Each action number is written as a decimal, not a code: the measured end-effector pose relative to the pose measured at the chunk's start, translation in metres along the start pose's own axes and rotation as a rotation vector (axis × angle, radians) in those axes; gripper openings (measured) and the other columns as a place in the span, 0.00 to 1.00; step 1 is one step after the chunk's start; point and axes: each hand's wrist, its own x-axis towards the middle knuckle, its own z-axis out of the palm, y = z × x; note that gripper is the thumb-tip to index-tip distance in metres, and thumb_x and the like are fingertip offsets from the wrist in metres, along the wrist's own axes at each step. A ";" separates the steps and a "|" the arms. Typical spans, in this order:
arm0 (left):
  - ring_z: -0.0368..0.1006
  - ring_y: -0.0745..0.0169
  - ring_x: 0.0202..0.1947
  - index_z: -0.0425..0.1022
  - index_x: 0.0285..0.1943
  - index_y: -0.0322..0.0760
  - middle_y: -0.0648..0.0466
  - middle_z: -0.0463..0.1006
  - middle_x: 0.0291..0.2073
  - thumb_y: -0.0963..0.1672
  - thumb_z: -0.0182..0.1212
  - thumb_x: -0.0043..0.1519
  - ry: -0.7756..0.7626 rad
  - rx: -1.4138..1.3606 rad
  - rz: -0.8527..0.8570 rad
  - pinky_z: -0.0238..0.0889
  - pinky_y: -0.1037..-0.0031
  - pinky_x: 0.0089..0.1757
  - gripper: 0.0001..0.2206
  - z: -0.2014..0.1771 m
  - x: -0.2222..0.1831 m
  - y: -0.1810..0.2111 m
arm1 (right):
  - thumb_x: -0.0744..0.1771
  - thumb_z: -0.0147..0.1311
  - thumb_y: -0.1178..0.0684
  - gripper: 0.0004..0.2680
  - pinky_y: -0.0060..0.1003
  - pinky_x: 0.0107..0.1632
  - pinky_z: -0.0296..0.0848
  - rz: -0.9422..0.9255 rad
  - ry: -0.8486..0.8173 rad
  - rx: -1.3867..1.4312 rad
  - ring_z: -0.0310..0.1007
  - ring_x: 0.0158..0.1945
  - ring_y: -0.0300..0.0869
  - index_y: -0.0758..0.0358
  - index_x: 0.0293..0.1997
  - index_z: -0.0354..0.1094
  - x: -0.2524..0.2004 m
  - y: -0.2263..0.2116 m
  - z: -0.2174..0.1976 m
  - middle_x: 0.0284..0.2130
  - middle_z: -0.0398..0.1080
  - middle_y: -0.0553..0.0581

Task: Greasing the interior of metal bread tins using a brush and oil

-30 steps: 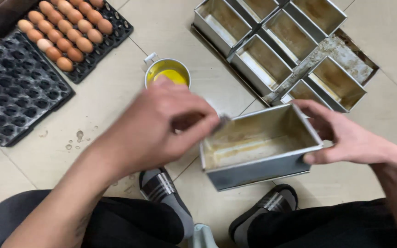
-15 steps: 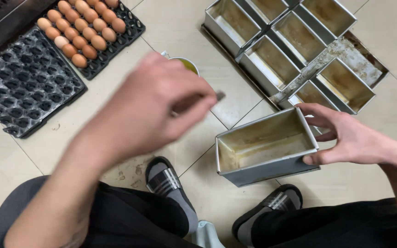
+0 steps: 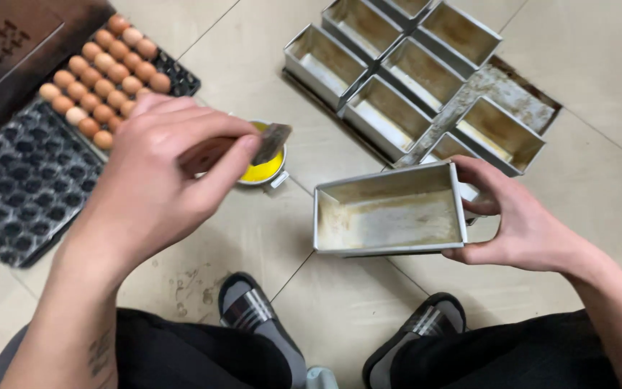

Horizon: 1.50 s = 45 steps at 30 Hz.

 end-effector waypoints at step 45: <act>0.80 0.56 0.48 0.88 0.58 0.30 0.47 0.89 0.48 0.40 0.67 0.77 0.181 -0.081 -0.233 0.70 0.70 0.50 0.07 0.006 -0.013 0.002 | 0.52 0.77 0.46 0.47 0.48 0.46 0.75 -0.487 0.815 -0.292 0.61 0.77 0.57 0.63 0.78 0.51 -0.038 0.043 -0.001 0.73 0.58 0.68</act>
